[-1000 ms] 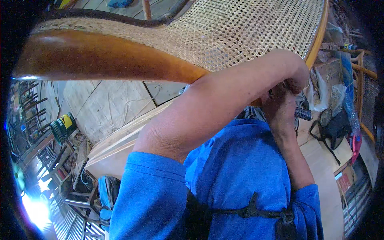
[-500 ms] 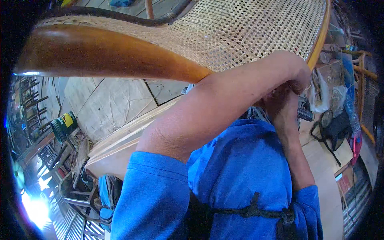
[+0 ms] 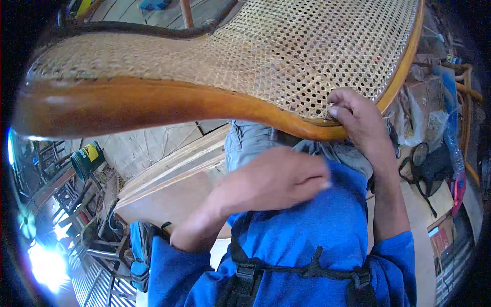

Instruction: The person is weaving a cane seat for a wooden chair. They use a hammer to tap thin strips of cane into the grooves along the chair's frame, securing the woven pattern. The process involves repeatedly threading the cane and tapping it into place.

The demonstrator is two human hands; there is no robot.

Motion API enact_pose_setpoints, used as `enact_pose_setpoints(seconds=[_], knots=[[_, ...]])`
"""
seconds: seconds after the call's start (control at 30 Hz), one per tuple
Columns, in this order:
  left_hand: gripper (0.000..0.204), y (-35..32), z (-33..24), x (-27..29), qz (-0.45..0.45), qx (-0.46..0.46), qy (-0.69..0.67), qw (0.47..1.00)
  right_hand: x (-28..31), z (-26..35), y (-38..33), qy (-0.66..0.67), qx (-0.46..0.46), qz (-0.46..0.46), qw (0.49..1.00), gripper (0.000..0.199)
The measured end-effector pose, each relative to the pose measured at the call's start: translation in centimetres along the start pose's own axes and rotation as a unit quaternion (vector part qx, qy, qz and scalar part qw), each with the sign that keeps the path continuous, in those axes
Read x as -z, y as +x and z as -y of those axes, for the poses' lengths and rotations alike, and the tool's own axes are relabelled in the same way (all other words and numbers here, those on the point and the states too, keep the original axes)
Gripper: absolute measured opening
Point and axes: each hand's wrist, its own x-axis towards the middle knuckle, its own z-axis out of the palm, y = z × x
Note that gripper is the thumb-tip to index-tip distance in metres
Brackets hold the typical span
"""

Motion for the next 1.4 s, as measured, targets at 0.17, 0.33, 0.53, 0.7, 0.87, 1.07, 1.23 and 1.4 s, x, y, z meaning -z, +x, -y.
enact_pose_setpoints(seconds=[0.17,0.33,0.53,0.7,0.87,1.07,1.23,1.4], knots=[[0.019,-3.3,3.5,-2.3,-0.089,0.163,-0.11,0.976,0.3,0.3,1.0,-0.07,0.008,0.053,0.996,0.021],[0.02,-2.6,4.3,-2.4,-0.121,0.209,-0.173,0.955,0.6,0.6,2.0,-0.102,0.021,0.083,0.991,0.024],[0.022,-2.2,5.5,-2.0,-0.12,0.243,-0.205,0.94,1.8,1.7,3.1,-0.136,-0.035,0.169,0.976,0.022],[0.021,-2.0,6.2,-1.7,-0.122,0.254,-0.258,0.924,1.2,0.1,2.2,-0.068,0.04,0.116,0.99,0.018],[0.019,-1.9,7.3,-1.6,-0.12,0.213,-0.275,0.93,1.2,-0.1,1.3,-0.024,0.082,0.097,0.992,0.017],[0.021,-1.8,7.6,-1.5,-0.109,0.192,-0.339,0.915,0.9,1.1,0.4,-0.042,0.027,0.06,0.997,0.015],[0.026,-1.8,7.0,-0.6,-0.09,0.184,-0.33,0.922,0.7,2.6,0.4,-0.104,-0.046,0.053,0.992,0.016],[0.027,-1.9,7.2,-0.7,-0.091,0.192,-0.324,0.922,0.5,1.9,0.2,-0.084,-0.055,0.044,0.994,0.016]])
